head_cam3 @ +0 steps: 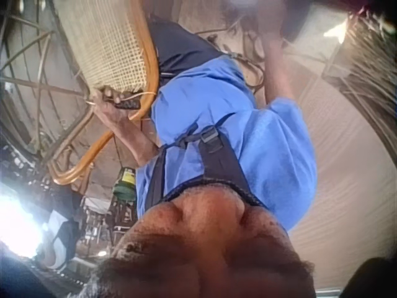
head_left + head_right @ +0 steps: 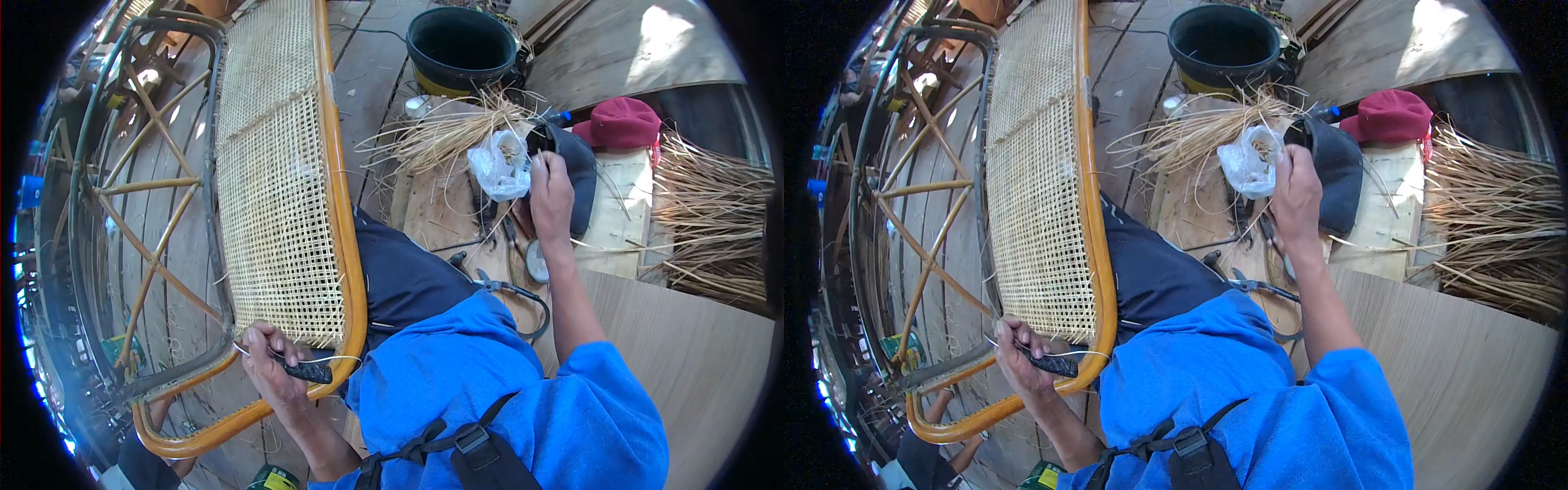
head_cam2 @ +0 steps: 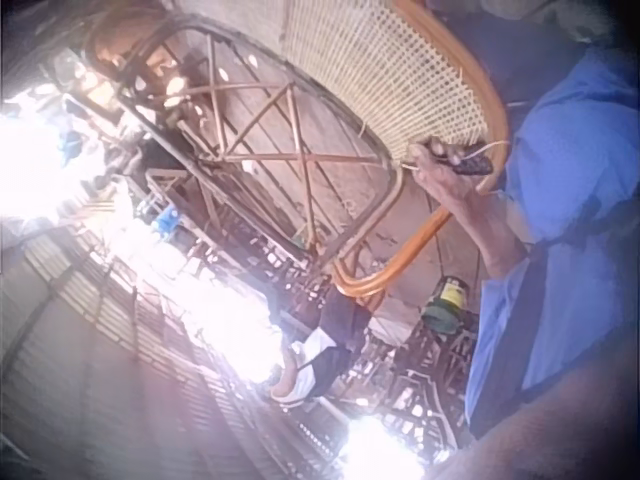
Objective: Weaving and repairing a rattan chair seat using strips of natural fiber.
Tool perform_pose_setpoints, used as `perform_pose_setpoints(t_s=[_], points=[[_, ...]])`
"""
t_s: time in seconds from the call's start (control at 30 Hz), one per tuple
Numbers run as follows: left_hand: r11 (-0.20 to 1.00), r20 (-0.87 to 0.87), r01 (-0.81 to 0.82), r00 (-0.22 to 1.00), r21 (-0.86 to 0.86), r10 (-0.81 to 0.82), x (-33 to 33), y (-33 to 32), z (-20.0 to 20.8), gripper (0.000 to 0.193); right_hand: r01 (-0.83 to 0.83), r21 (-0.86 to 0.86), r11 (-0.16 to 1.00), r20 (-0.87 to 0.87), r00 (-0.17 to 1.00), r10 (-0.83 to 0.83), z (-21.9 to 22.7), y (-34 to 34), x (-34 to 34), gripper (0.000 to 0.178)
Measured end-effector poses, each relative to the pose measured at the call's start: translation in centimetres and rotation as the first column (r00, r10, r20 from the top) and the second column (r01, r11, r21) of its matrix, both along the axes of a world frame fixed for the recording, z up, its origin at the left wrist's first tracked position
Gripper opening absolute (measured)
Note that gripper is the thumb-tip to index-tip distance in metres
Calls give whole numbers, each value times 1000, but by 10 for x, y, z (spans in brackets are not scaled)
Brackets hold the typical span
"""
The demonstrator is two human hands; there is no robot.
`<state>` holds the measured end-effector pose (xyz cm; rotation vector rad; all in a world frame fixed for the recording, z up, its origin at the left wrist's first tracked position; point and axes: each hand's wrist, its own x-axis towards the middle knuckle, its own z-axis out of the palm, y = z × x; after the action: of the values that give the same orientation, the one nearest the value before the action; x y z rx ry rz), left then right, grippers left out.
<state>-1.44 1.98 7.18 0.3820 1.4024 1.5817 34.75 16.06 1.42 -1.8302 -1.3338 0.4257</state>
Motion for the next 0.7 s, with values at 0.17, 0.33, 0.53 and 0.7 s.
perform_pose_setpoints(t_s=[0.17,0.33,0.53,0.7], points=[[993,-129,107,985,-44,-111,25,15,12,23,-422,-198,885,299,833,465,-124,49,50,18],[979,-121,187,973,-76,-195,40,11,3,23,-268,-319,909,149,933,327,-115,87,-15,15],[953,-183,258,941,-158,-285,42,8,10,20,-333,-200,921,348,855,385,-124,93,13,30],[867,-144,416,874,-275,-465,36,16,13,18,-225,-279,934,115,957,265,23,7,5,29]])
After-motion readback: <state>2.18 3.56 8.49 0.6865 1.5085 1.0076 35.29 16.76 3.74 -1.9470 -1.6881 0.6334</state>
